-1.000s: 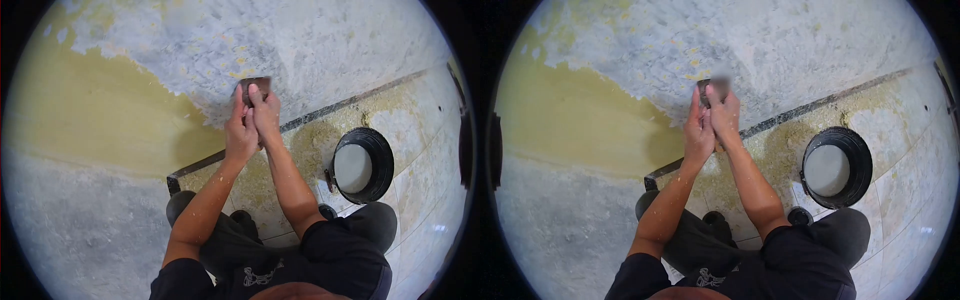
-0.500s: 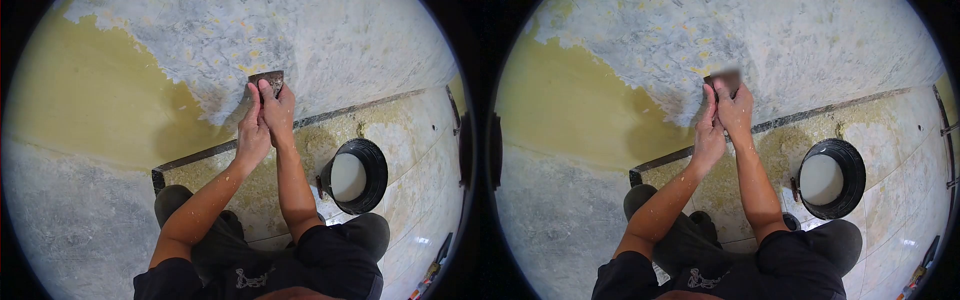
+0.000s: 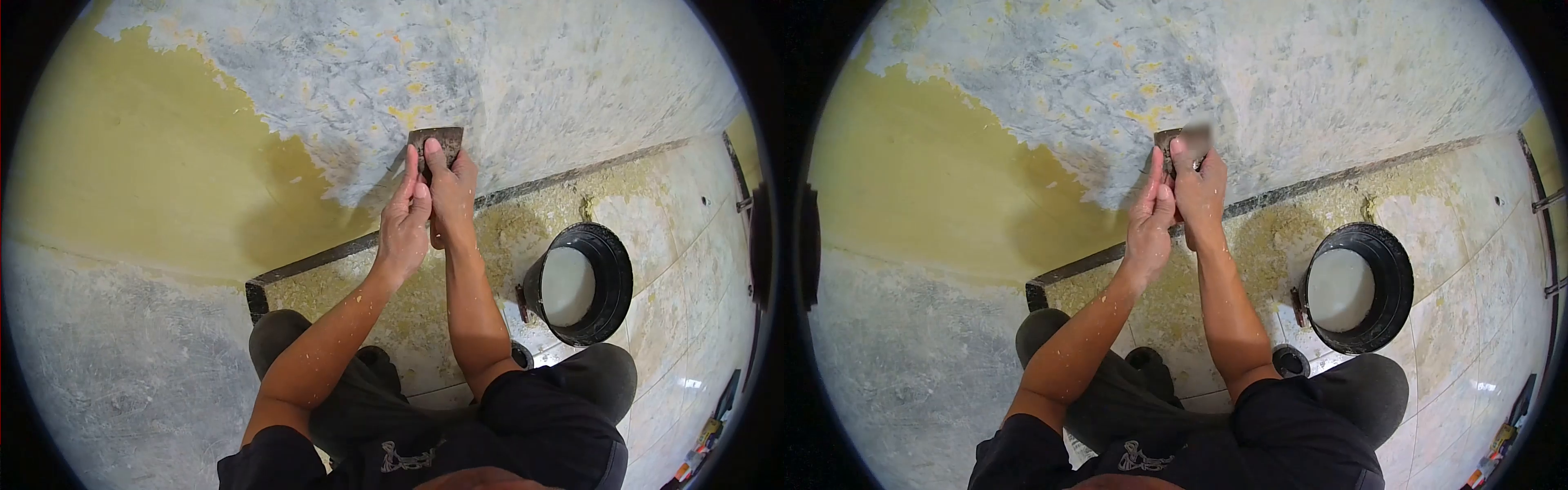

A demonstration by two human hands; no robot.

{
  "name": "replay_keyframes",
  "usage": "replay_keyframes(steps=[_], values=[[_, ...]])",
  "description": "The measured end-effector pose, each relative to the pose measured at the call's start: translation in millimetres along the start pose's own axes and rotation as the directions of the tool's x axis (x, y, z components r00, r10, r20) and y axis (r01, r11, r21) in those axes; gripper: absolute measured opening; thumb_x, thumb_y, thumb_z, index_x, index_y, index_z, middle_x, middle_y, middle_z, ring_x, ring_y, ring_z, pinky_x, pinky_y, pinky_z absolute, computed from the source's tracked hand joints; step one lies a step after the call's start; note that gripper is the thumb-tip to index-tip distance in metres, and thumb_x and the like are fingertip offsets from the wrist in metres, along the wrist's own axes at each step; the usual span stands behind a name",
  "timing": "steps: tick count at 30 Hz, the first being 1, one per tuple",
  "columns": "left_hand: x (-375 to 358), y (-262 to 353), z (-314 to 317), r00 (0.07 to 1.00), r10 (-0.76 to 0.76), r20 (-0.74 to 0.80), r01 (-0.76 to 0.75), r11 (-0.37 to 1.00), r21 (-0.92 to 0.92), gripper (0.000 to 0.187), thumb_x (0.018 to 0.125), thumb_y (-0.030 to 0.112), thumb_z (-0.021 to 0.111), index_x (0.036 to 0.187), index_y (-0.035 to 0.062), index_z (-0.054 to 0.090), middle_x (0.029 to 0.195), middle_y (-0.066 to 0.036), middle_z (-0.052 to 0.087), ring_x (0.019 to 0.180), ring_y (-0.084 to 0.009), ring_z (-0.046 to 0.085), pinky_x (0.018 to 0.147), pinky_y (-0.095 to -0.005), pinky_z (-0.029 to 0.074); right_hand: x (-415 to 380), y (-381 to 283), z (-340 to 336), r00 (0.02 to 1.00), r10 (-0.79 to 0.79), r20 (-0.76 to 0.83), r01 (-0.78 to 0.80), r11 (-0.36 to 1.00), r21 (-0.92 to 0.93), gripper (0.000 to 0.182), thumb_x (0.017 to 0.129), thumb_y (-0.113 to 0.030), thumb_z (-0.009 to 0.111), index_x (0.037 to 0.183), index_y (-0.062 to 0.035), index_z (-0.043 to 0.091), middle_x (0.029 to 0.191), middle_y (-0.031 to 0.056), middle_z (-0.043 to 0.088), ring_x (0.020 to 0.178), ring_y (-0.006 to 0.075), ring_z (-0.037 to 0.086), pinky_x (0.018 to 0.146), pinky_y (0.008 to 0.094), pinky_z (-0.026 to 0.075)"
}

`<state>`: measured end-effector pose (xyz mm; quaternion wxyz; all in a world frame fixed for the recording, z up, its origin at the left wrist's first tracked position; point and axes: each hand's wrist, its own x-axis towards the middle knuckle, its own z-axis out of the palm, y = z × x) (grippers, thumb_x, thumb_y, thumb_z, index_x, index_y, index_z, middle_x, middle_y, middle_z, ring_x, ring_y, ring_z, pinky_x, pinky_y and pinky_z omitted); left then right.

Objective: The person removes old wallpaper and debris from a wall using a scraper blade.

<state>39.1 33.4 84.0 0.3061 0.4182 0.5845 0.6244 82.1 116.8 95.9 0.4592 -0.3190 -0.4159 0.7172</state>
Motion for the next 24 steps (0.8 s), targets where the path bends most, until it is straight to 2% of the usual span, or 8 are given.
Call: replay_keyframes(steps=[2,3,5,7,10,16,20,24], values=[[-0.1,-2.9,3.5,0.996,-0.068,-0.056,0.049,0.958,-0.283,0.074,0.100,0.039,0.049,0.154,0.0103,0.007,0.151,-0.019,0.032,0.128,-0.0261,0.047,0.103,-0.0328,0.039,1.3,1.0,-5.3,0.999,0.022,0.040,-0.022,1.000,-0.018,0.024,0.092,-0.023,0.063,0.097,0.0008,0.062,0.084,0.0025,0.064,0.070,0.0098,0.054,0.063,0.0274,0.045],[-2.3,3.2,5.7,0.996,-0.071,-0.056,0.052,0.956,-0.289,0.074,0.100,0.039,0.049,0.154,0.0103,0.007,0.151,-0.019,0.032,0.128,-0.0261,0.047,0.103,-0.0328,0.039,2.9,1.7,-6.3,0.999,-0.013,0.050,0.014,1.000,-0.019,0.024,0.091,-0.023,0.063,0.095,0.0008,0.062,0.082,0.0029,0.063,0.070,0.0096,0.054,0.063,0.0274,0.045],[-6.8,17.8,10.3,0.996,-0.084,0.015,0.085,0.995,-0.051,0.091,0.093,0.047,0.058,0.153,0.0055,0.003,0.153,-0.019,0.025,0.128,-0.0272,0.046,0.101,-0.0334,0.041,6.3,-0.2,-8.6,0.997,-0.050,0.060,0.052,0.998,-0.024,0.025,0.091,-0.024,0.064,0.093,0.0009,0.063,0.080,0.0034,0.063,0.069,0.0094,0.053,0.063,0.0275,0.045],[-7.7,20.9,18.2,0.998,-0.059,0.028,0.060,0.996,-0.058,0.093,0.093,0.044,0.060,0.153,0.0090,-0.001,0.152,-0.018,0.026,0.130,-0.0253,0.042,0.105,-0.0342,0.038,7.3,-7.0,-9.4,0.996,-0.071,0.047,0.081,0.963,-0.255,0.026,0.089,-0.024,0.066,0.090,0.0023,0.063,0.075,0.0059,0.064,0.068,0.0105,0.054,0.063,0.0288,0.046],[-7.7,28.8,22.6,0.998,-0.027,0.051,0.030,0.998,-0.062,0.097,0.092,0.040,0.063,0.153,0.0108,-0.007,0.151,-0.017,0.027,0.133,-0.0236,0.039,0.107,-0.0347,0.034,12.9,-0.6,-8.4,0.977,-0.205,0.056,0.212,0.936,-0.281,0.030,0.091,-0.027,0.065,0.086,0.0019,0.061,0.072,0.0026,0.060,0.063,0.0094,0.049,0.056,0.0277,0.043],[-6.6,49.3,25.3,0.998,-0.037,0.048,0.039,0.998,-0.051,0.096,0.093,0.034,0.063,0.151,0.0038,-0.007,0.150,-0.020,0.029,0.132,-0.0243,0.040,0.108,-0.0328,0.034,9.6,-14.1,-6.4,0.983,-0.177,0.057,0.186,0.916,-0.355,0.030,0.091,-0.026,0.065,0.085,0.0027,0.061,0.073,0.0029,0.060,0.064,0.0097,0.048,0.057,0.0284,0.043],[-2.4,45.4,29.8,0.993,-0.113,-0.029,0.113,0.994,-0.008,0.097,0.092,0.036,0.063,0.151,0.0013,-0.005,0.149,-0.020,0.032,0.131,-0.0239,0.042,0.108,-0.0328,0.033,8.2,-14.8,-4.4,0.984,-0.169,0.050,0.175,0.923,-0.342,0.030,0.091,-0.026,0.065,0.084,0.0029,0.061,0.073,0.0027,0.060,0.064,0.0100,0.048,0.057,0.0282,0.043],[-0.8,28.5,16.0,0.992,-0.123,0.003,0.122,0.989,0.087,0.097,0.091,0.038,0.063,0.151,0.0005,-0.003,0.147,-0.021,0.035,0.128,-0.0225,0.045,0.106,-0.0321,0.036,9.4,-2.9,-2.5,0.986,-0.165,0.017,0.164,0.958,-0.234,0.027,0.088,-0.022,0.065,0.085,0.0043,0.063,0.069,0.0048,0.062,0.063,0.0118,0.051,0.058,0.0311,0.045]])
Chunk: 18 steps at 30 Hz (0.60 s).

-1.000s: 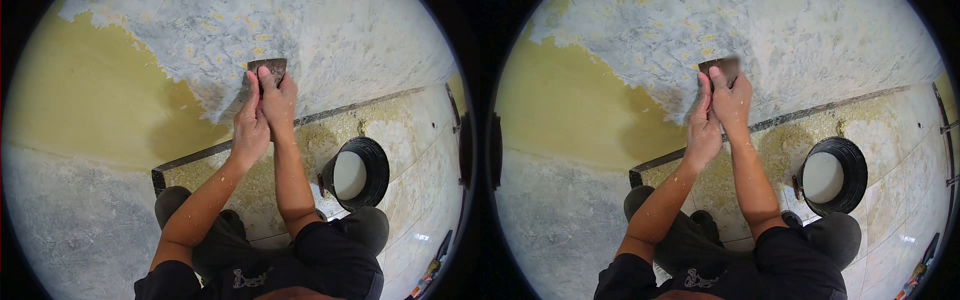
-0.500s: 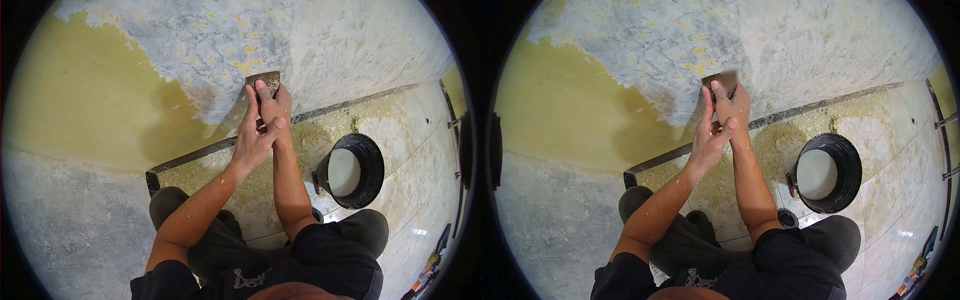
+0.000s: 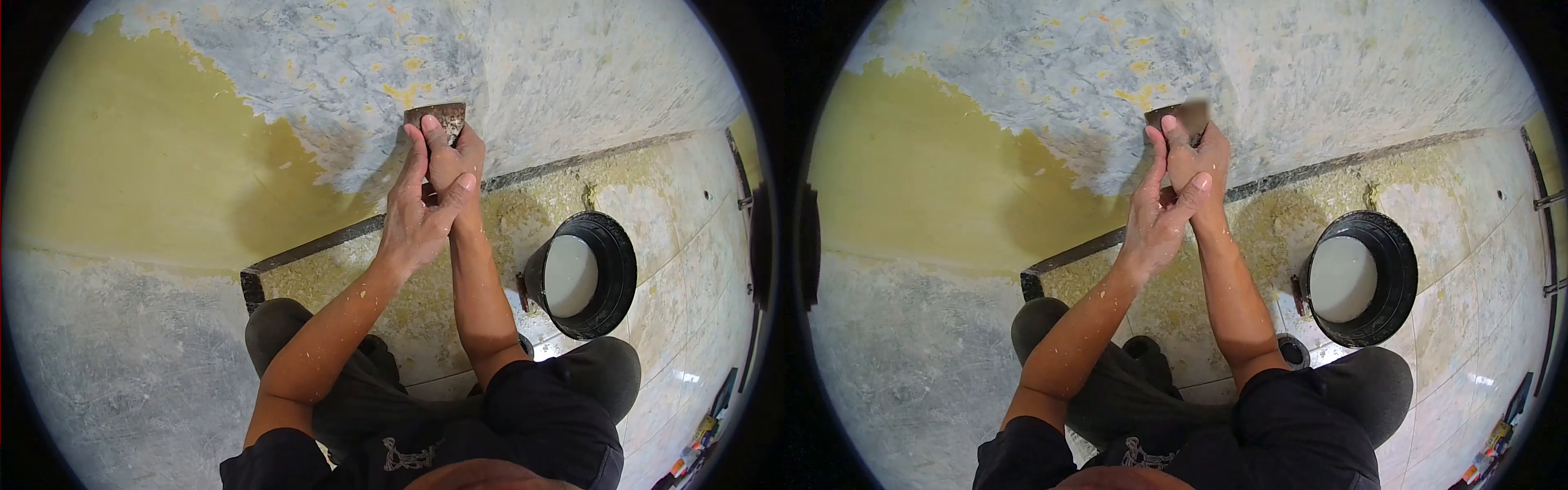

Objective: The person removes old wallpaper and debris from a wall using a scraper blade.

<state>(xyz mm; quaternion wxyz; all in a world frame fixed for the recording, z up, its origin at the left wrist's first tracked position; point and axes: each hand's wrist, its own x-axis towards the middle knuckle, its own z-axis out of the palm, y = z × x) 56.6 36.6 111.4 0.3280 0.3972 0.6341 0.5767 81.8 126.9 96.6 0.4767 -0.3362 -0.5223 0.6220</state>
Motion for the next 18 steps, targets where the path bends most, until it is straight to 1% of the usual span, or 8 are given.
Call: replay_keyframes(steps=[5,6,8,12,14,16,17,18], values=[[5.2,-7.1,-7.6,0.948,0.315,-0.050,-0.281,0.900,0.332,0.091,0.092,0.037,0.062,0.151,-0.0030,0.005,0.145,-0.023,0.037,0.122,-0.0207,0.049,0.100,-0.0307,0.041,0.1,-8.7,11.7,0.998,0.061,-0.008,-0.059,0.985,0.164,0.026,0.088,-0.021,0.064,0.086,0.0050,0.062,0.070,0.0065,0.062,0.064,0.0117,0.051,0.059,0.0312,0.045],[8.2,3.5,-8.1,0.948,0.314,-0.053,-0.280,0.901,0.331,0.091,0.092,0.037,0.062,0.151,-0.0030,0.005,0.145,-0.023,0.037,0.122,-0.0207,0.049,0.100,-0.0307,0.041,4.4,-26.8,14.4,0.999,-0.034,-0.015,0.035,0.999,0.015,0.027,0.089,-0.024,0.065,0.084,0.0028,0.062,0.071,0.0038,0.061,0.065,0.0104,0.049,0.058,0.0296,0.044],[7.4,33.4,-7.3,0.987,0.160,-0.022,-0.161,0.986,-0.035,0.089,0.092,0.035,0.062,0.150,-0.0039,0.007,0.148,-0.021,0.033,0.127,-0.0209,0.044,0.104,-0.0313,0.037,0.4,-34.4,15.7,0.993,-0.119,-0.001,0.117,0.983,-0.139,0.028,0.091,-0.026,0.065,0.083,0.0006,0.062,0.072,0.0011,0.060,0.065,0.0091,0.048,0.057,0.0281,0.043],[2.5,8.7,-11.1,0.956,0.289,-0.051,-0.274,0.941,0.201,0.089,0.093,0.035,0.061,0.150,-0.0041,0.005,0.149,-0.020,0.033,0.131,-0.0208,0.040,0.105,-0.0307,0.034,-3.4,-9.9,21.0,0.989,-0.144,-0.045,0.148,0.986,0.080,0.027,0.092,-0.026,0.063,0.088,0.0004,0.063,0.078,0.0020,0.062,0.067,0.0091,0.050,0.058,0.0277,0.044],[-1.3,6.2,-10.0,0.971,0.235,-0.041,-0.224,0.958,0.182,0.090,0.093,0.036,0.060,0.151,-0.0024,0.004,0.146,-0.018,0.036,0.122,-0.0182,0.047,0.101,-0.0299,0.038,-3.1,12.3,14.3,1.000,0.006,0.002,-0.006,0.985,0.171,0.024,0.094,-0.024,0.061,0.093,-0.0006,0.063,0.081,0.0024,0.062,0.067,0.0089,0.050,0.058,0.0268,0.044],[-8.7,8.0,-8.4,0.999,-0.007,-0.046,0.011,0.997,0.081,0.089,0.094,0.039,0.060,0.152,0.0007,0.004,0.130,-0.011,0.047,0.105,-0.0136,0.051,0.093,-0.0283,0.041,-7.6,6.2,4.5,0.996,0.088,-0.007,-0.087,0.992,0.096,0.030,0.092,-0.027,0.061,0.097,0.0034,0.061,0.083,0.0087,0.065,0.073,0.0145,0.055,0.067,0.0320,0.047],[-7.3,5.1,-2.5,0.990,0.065,-0.129,-0.062,0.998,0.024,0.081,0.096,0.041,0.056,0.153,0.0034,0.012,0.107,-0.003,0.050,0.088,-0.0105,0.048,0.080,-0.0267,0.044,-5.7,5.1,-0.1,0.993,0.105,0.055,-0.113,0.978,0.175,0.031,0.094,-0.027,0.059,0.101,0.0031,0.060,0.082,0.0081,0.065,0.072,0.0146,0.055,0.067,0.0325,0.047],[-2.7,-0.2,-0.4,0.990,0.067,-0.126,-0.066,0.998,0.017,0.081,0.096,0.041,0.056,0.153,0.0034,0.012,0.107,-0.003,0.050,0.088,-0.0105,0.048,0.080,-0.0267,0.044,-0.9,2.5,-2.6,0.987,0.108,0.121,-0.135,0.959,0.250,0.032,0.096,-0.028,0.057,0.106,0.0028,0.058,0.081,0.0075,0.064,0.072,0.0147,0.054,0.068,0.0330,0.048]])
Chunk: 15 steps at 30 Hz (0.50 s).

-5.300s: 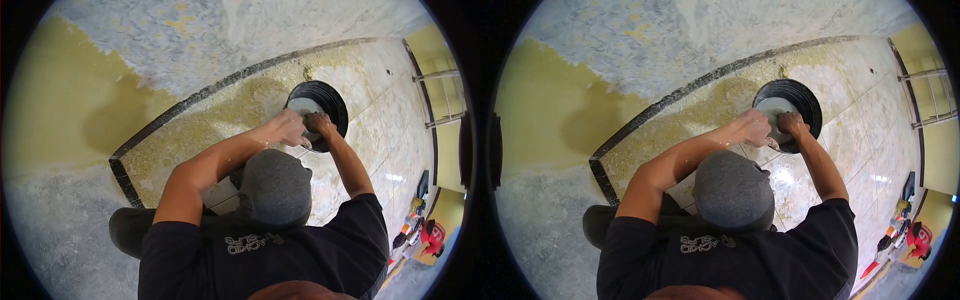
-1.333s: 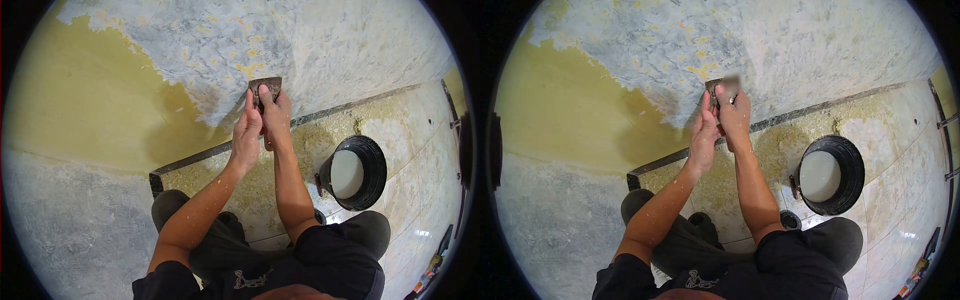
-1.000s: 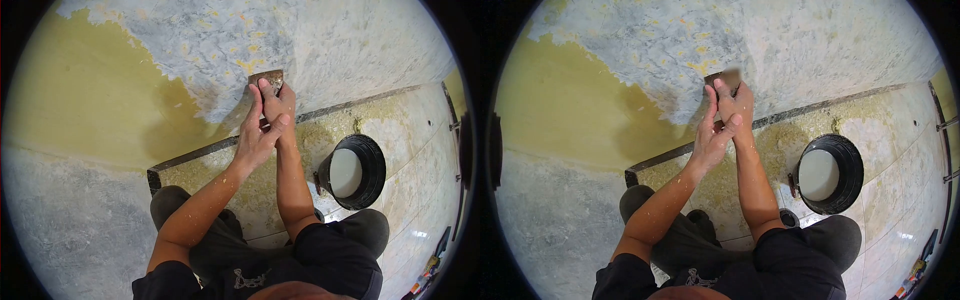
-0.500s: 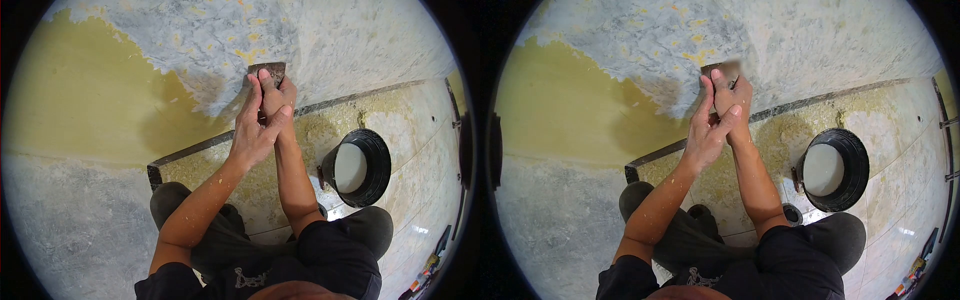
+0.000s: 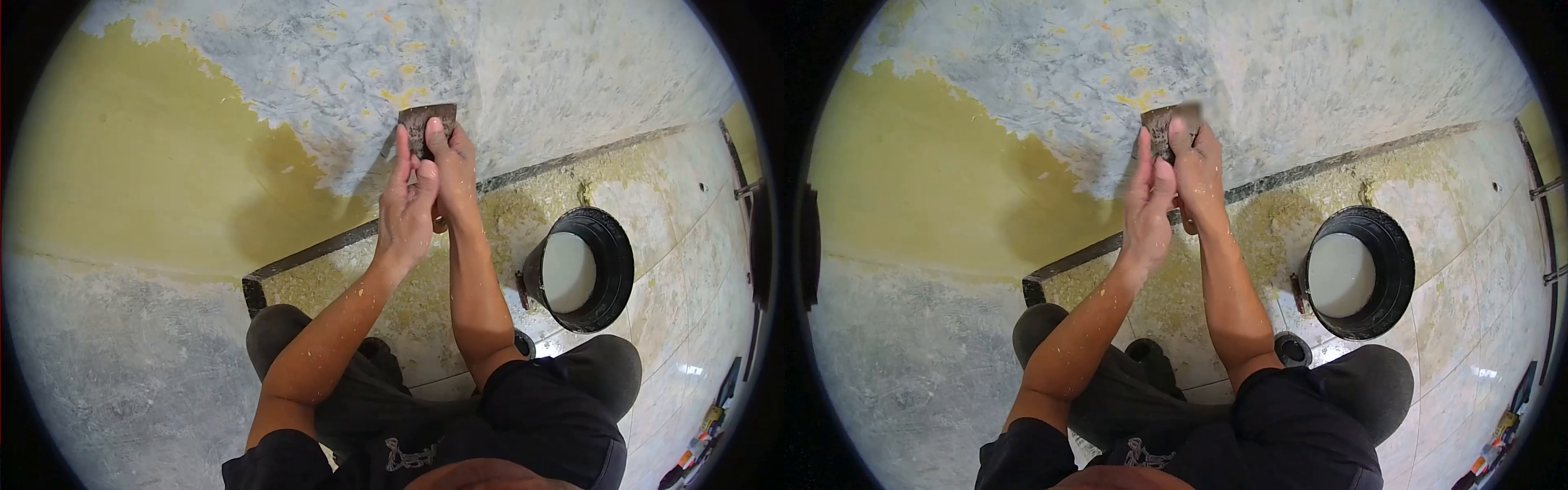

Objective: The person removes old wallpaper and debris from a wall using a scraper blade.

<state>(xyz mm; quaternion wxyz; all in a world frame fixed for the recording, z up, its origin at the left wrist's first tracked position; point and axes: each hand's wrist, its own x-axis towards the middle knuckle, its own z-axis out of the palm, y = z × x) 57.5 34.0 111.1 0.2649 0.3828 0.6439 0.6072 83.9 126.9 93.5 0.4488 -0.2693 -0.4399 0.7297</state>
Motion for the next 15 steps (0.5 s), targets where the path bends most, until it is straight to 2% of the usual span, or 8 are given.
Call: replay_keyframes(steps=[1,2,3,4,5,7,10,15], values=[[4.5,-5.9,1.4,0.996,-0.044,-0.079,0.035,0.993,-0.116,0.069,0.098,0.041,0.054,0.147,0.0025,0.026,0.098,-0.001,0.050,0.085,-0.0099,0.048,0.076,-0.0258,0.043,3.2,-3.4,1.1,0.998,-0.054,0.022,0.052,0.997,0.065,0.029,0.099,-0.027,0.053,0.106,0.0010,0.057,0.077,0.0054,0.061,0.064,0.0123,0.054,0.059,0.0296,0.048],[10.2,-10.2,1.8,0.983,-0.096,-0.154,0.059,0.971,-0.231,0.059,0.099,0.041,0.052,0.141,0.0017,0.040,0.089,0.001,0.050,0.082,-0.0094,0.048,0.072,-0.0249,0.043,1.7,-8.4,-1.8,0.998,-0.057,0.027,0.055,0.997,0.061,0.029,0.099,-0.027,0.053,0.106,0.0010,0.057,0.077,0.0054,0.061,0.064,0.0123,0.054,0.059,0.0296,0.048],[17.5,-3.0,-2.5,0.992,-0.051,-0.118,0.032,0.987,-0.159,0.040,0.100,0.037,0.051,0.111,0.0006,0.060,0.079,0.002,0.050,0.072,-0.0073,0.048,0.064,-0.0245,0.043,-5.3,-24.7,-0.9,0.998,0.003,0.055,-0.005,1.000,0.024,0.026,0.099,-0.026,0.052,0.104,0.0001,0.057,0.075,0.0045,0.060,0.059,0.0106,0.052,0.053,0.0274,0.046],[23.8,2.0,-5.3,0.991,-0.050,-0.123,0.030,0.987,-0.160,0.040,0.100,0.037,0.051,0.111,0.0006,0.060,0.079,0.002,0.050,0.072,-0.0073,0.048,0.064,-0.0245,0.043,-9.9,-33.5,-0.3,0.995,0.067,0.080,-0.066,0.998,-0.015,0.024,0.099,-0.024,0.052,0.101,-0.0007,0.056,0.072,0.0035,0.058,0.054,0.0089,0.051,0.047,0.0252,0.043],[30.1,6.4,-6.8,0.989,-0.096,-0.117,0.076,0.983,-0.166,0.038,0.099,0.037,0.052,0.102,0.0007,0.061,0.075,0.001,0.050,0.066,-0.0073,0.048,0.060,-0.0249,0.043,-8.4,-30.0,-1.3,0.998,0.007,0.069,-0.005,1.000,-0.028,0.020,0.098,-0.021,0.054,0.100,-0.0016,0.055,0.069,0.0023,0.056,0.047,0.0061,0.047,0.039,0.0225,0.038],[39.6,15.6,-3.4,0.984,-0.133,-0.122,0.105,0.971,-0.213,0.039,0.096,0.037,0.058,0.084,0.0005,0.065,0.065,0.001,0.050,0.050,-0.0087,0.046,0.046,-0.0259,0.040,-9.6,-30.6,-3.9,0.997,-0.019,0.072,0.021,0.999,-0.032,0.018,0.098,-0.019,0.054,0.101,-0.0012,0.054,0.069,0.0026,0.056,0.047,0.0065,0.047,0.039,0.0231,0.038],[49.9,19.4,1.0,0.978,-0.078,-0.194,0.061,0.994,-0.094,0.040,0.094,0.037,0.062,0.078,0.0002,0.065,0.058,0.001,0.049,0.047,-0.0089,0.047,0.041,-0.0253,0.037,-8.5,-33.5,-10.8,0.993,-0.027,0.112,0.030,0.999,-0.021,0.015,0.097,-0.015,0.054,0.103,-0.0008,0.053,0.069,0.0029,0.056,0.047,0.0071,0.047,0.039,0.0238,0.038],[53.5,22.3,19.2,0.958,-0.085,-0.274,0.051,0.990,-0.130,0.043,0.091,0.038,0.066,0.071,0.0002,0.066,0.053,0.002,0.047,0.047,-0.0065,0.046,0.040,-0.0255,0.035,-2.7,-32.1,-11.9,0.996,-0.027,0.086,0.022,0.998,0.055,0.011,0.097,-0.012,0.052,0.102,-0.0012,0.053,0.073,0.0027,0.057,0.049,0.0071,0.048,0.040,0.0243,0.037]])
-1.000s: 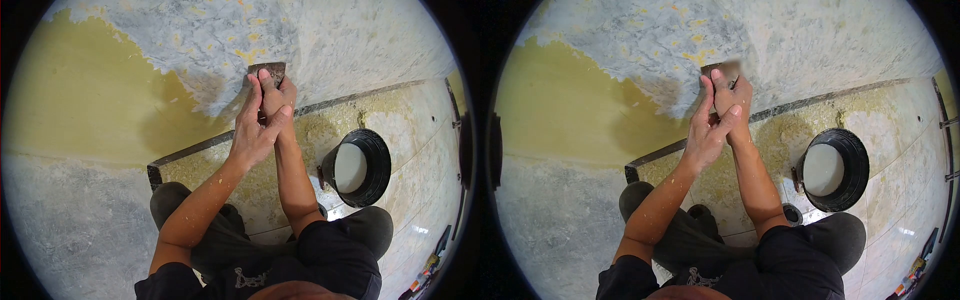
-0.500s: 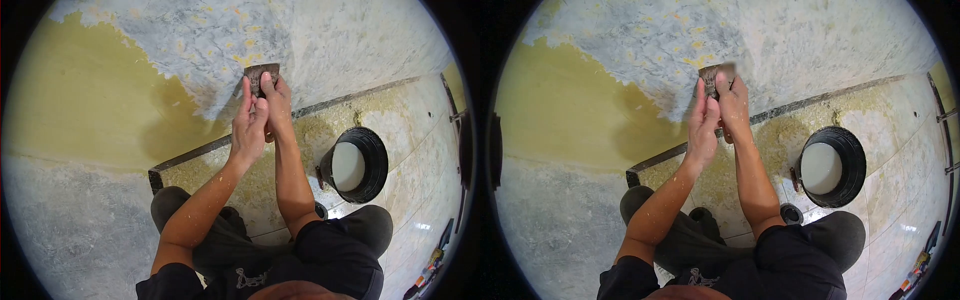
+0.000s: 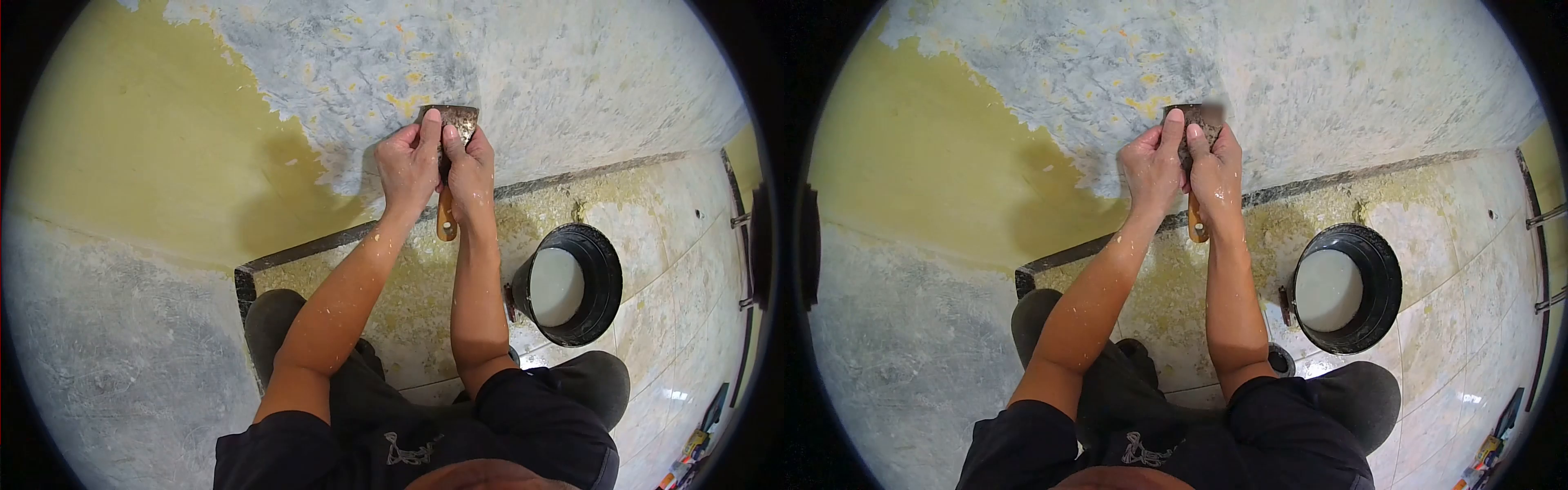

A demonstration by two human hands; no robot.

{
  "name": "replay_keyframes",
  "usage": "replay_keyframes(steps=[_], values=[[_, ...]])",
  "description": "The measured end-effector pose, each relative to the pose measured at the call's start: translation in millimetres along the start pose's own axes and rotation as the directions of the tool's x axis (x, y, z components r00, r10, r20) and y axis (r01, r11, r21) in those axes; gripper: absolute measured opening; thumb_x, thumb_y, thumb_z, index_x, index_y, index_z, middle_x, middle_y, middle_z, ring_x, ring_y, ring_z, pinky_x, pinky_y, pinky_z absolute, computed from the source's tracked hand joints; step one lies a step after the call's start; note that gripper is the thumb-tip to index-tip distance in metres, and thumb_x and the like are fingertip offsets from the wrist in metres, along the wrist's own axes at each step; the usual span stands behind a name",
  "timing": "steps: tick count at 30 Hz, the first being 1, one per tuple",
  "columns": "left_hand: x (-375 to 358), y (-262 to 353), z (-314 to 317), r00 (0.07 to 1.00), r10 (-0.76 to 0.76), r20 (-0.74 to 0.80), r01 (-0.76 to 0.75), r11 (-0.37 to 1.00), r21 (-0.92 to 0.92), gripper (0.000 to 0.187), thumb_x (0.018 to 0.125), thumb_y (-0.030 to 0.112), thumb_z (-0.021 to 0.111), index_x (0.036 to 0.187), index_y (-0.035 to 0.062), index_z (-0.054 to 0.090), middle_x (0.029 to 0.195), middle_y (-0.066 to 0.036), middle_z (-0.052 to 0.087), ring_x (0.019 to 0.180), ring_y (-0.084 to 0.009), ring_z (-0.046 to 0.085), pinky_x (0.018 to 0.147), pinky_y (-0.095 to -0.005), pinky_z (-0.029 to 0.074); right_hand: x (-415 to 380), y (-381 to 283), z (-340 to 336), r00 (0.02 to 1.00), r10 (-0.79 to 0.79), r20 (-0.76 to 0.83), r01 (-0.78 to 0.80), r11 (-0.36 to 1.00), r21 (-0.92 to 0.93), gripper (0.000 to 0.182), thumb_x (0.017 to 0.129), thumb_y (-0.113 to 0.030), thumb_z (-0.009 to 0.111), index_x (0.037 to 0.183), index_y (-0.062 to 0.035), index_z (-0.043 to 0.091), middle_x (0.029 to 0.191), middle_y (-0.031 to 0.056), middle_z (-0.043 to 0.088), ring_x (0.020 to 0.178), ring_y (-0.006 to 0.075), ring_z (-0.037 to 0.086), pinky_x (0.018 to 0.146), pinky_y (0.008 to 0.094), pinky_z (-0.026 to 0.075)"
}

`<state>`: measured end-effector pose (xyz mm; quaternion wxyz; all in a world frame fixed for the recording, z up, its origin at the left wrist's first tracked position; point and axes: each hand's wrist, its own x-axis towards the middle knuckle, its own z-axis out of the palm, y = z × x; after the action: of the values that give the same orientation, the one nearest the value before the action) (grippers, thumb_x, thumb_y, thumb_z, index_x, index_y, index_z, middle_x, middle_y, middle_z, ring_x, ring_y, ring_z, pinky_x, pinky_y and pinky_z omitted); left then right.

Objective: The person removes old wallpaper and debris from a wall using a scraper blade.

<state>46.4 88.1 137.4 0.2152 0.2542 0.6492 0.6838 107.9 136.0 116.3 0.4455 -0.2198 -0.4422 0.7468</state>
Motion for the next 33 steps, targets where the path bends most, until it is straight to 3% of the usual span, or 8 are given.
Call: replay_keyframes(steps=[6,8,18,20,24,26,29,33], values=[[2.6,-10.0,4.4,0.993,0.087,-0.085,-0.088,0.996,-0.010,0.044,0.090,0.039,0.068,0.068,0.0013,0.065,0.054,0.005,0.045,0.050,-0.0047,0.038,0.045,-0.0239,0.030,7.4,10.6,2.5,0.990,-0.097,-0.100,0.092,0.995,-0.047,0.014,0.096,-0.009,0.053,0.107,-0.0006,0.056,0.085,0.0029,0.061,0.067,0.0067,0.052,0.052,0.0243,0.043],[-0.3,-3.9,5.7,0.997,0.037,-0.069,-0.040,0.999,-0.034,0.045,0.090,0.040,0.068,0.066,0.0017,0.065,0.055,0.006,0.044,0.050,-0.0045,0.037,0.046,-0.0237,0.029,9.9,8.4,4.9,0.987,-0.092,-0.133,0.088,0.995,-0.038,0.013,0.097,-0.012,0.054,0.106,-0.0026,0.057,0.076,-0.0001,0.058,0.051,0.0045,0.044,0.041,0.0221,0.034],[7.7,-8.6,7.8,0.994,0.073,-0.083,-0.079,0.994,-0.070,0.046,0.089,0.040,0.069,0.065,0.0018,0.063,0.056,0.007,0.045,0.052,-0.0040,0.035,0.046,-0.0239,0.029,14.0,1.2,5.0,0.991,-0.080,-0.105,0.069,0.992,-0.106,0.013,0.097,-0.009,0.051,0.106,-0.0023,0.057,0.075,0.0000,0.056,0.049,0.0046,0.043,0.037,0.0223,0.030],[5.9,-8.6,6.8,0.994,0.061,-0.087,-0.066,0.997,-0.047,0.045,0.090,0.040,0.068,0.066,0.0016,0.064,0.056,0.007,0.045,0.052,-0.0040,0.035,0.046,-0.0237,0.029,11.8,-1.3,4.8,0.992,-0.047,-0.115,0.038,0.996,-0.079,0.015,0.093,-0.005,0.053,0.105,0.0024,0.059,0.089,0.0051,0.062,0.075,0.0110,0.054,0.065,0.0277,0.046],[10.5,-13.3,8.8,0.990,0.106,-0.091,-0.113,0.991,-0.066,0.043,0.090,0.039,0.068,0.070,0.0018,0.067,0.057,0.007,0.046,0.053,-0.0039,0.036,0.046,-0.0235,0.029,10.8,-9.2,7.1,0.991,0.036,-0.126,-0.046,0.996,-0.082,0.015,0.092,-0.004,0.054,0.104,0.0028,0.059,0.089,0.0057,0.062,0.077,0.0116,0.054,0.070,0.0282,0.046],[13.2,-15.2,9.9,0.985,0.137,-0.103,-0.143,0.988,-0.055,0.042,0.090,0.039,0.068,0.071,0.0018,0.068,0.058,0.007,0.046,0.053,-0.0038,0.036,0.047,-0.0234,0.029,15.3,-4.3,6.6,0.988,-0.107,-0.114,0.088,0.983,-0.164,0.014,0.091,-0.004,0.054,0.102,0.0032,0.060,0.088,0.0062,0.063,0.075,0.0118,0.054,0.068,0.0286,0.046],[12.9,-10.2,6.6,0.991,0.096,-0.089,-0.109,0.983,-0.147,0.042,0.091,0.040,0.067,0.073,0.0013,0.068,0.059,0.007,0.047,0.054,-0.0036,0.037,0.047,-0.0232,0.029,14.9,-10.0,10.9,0.988,-0.088,-0.126,0.065,0.982,-0.179,0.014,0.091,-0.004,0.054,0.101,0.0034,0.060,0.088,0.0070,0.064,0.075,0.0121,0.054,0.069,0.0291,0.046],[12.2,-27.6,4.0,0.990,0.112,-0.088,-0.113,0.994,-0.004,0.043,0.090,0.041,0.067,0.075,0.0011,0.068,0.061,0.007,0.050,0.055,-0.0034,0.038,0.048,-0.0228,0.031,11.2,10.6,5.3,0.965,-0.226,-0.134,0.201,0.963,-0.178,0.015,0.091,-0.004,0.054,0.102,0.0036,0.060,0.088,0.0080,0.064,0.076,0.0128,0.055,0.069,0.0294,0.047]])
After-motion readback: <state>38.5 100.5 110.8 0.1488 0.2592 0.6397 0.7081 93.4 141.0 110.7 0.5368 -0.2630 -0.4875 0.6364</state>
